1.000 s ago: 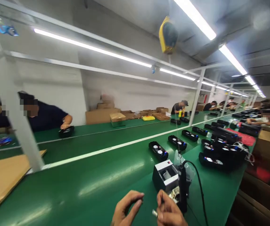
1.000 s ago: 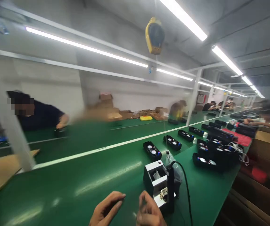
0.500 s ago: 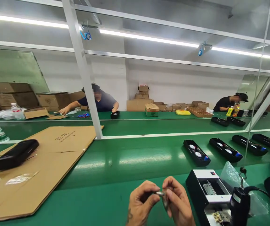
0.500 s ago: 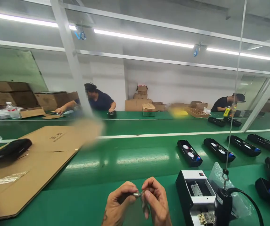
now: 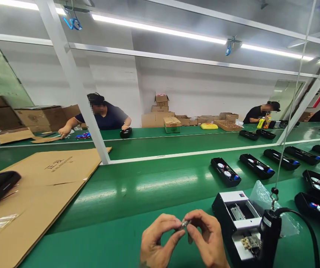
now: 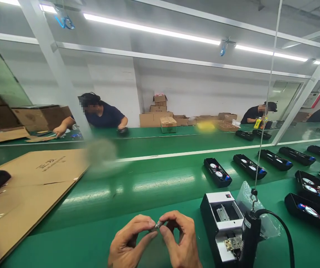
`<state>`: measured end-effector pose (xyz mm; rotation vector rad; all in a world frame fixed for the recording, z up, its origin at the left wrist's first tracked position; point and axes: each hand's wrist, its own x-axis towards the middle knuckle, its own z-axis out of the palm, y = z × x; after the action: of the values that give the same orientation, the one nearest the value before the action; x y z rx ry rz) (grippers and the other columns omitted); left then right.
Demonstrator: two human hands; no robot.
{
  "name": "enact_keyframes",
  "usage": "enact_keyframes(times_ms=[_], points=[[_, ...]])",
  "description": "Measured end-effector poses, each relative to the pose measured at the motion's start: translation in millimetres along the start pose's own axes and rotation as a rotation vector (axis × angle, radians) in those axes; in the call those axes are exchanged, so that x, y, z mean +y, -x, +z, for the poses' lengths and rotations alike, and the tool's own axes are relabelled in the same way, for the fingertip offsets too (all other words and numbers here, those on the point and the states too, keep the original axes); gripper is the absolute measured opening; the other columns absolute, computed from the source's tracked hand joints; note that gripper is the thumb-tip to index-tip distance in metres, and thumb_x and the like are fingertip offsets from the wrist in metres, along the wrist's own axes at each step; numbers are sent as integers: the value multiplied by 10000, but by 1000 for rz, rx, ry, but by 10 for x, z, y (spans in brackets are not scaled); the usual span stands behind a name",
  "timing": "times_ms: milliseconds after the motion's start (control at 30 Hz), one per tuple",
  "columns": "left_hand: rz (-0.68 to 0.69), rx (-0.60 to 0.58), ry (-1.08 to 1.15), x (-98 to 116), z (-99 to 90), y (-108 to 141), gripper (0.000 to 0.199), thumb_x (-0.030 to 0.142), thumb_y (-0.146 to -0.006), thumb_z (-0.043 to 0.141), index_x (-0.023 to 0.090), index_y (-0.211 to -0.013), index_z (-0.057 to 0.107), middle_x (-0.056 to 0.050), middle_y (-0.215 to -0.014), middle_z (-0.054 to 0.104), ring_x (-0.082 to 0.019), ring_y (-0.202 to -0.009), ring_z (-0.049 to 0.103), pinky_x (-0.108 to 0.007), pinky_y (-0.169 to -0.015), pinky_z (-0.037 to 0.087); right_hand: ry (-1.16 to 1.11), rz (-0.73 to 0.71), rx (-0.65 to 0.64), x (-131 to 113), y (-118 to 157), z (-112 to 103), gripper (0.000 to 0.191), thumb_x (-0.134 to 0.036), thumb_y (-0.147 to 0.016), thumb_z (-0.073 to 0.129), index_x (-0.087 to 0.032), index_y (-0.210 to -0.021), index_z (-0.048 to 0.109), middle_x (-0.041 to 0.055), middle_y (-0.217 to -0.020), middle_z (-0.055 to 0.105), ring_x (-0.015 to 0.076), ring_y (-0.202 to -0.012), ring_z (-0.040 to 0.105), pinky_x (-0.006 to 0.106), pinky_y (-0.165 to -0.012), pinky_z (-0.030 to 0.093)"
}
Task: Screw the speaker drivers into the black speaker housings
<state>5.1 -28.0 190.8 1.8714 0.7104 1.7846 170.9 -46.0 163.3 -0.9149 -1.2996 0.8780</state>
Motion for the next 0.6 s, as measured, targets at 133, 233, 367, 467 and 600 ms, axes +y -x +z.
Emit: enact_keyframes(times_ms=[133,233,367,467,600], points=[[47,-16,-65,-6,-1,16,215,126,-901,843,287,-1042,823,6,-903,817,-147,-767,805,-196,-743,664,99,-59,-75,-21,-43,-34,297,-441,-1012,654,-190,-910,776,50,-766,704,176,-670,614,281,-622,483],[62,-32,-107,-32,-3,50,231,111,-905,833,284,-1057,814,4,-937,811,-153,-796,808,-209,-756,672,105,-71,-91,-51,-60,-38,321,-433,-1029,625,-184,-880,763,28,-708,675,158,-610,586,280,-616,470],[70,-40,-160,-44,-3,85,221,102,-929,802,282,-1058,808,0,-948,806,-148,-815,808,-211,-783,669,136,-85,-79,-84,-71,-32,304,-408,-1023,619,-183,-878,764,31,-720,688,157,-612,591,270,-605,467],[87,-30,-196,-34,5,87,211,98,-934,787,281,-1038,810,3,-934,805,-142,-799,806,-201,-778,665,190,-107,-53,-102,-88,-24,300,-366,-1024,601,-185,-828,738,16,-679,667,145,-575,570,261,-580,452],[60,-12,-209,-36,33,94,206,118,-922,800,276,-1053,812,-10,-944,826,-159,-807,815,-212,-781,669,224,-133,-19,-82,-95,-24,296,-320,-1018,579,-188,-780,693,7,-654,645,137,-549,554,259,-566,448]])
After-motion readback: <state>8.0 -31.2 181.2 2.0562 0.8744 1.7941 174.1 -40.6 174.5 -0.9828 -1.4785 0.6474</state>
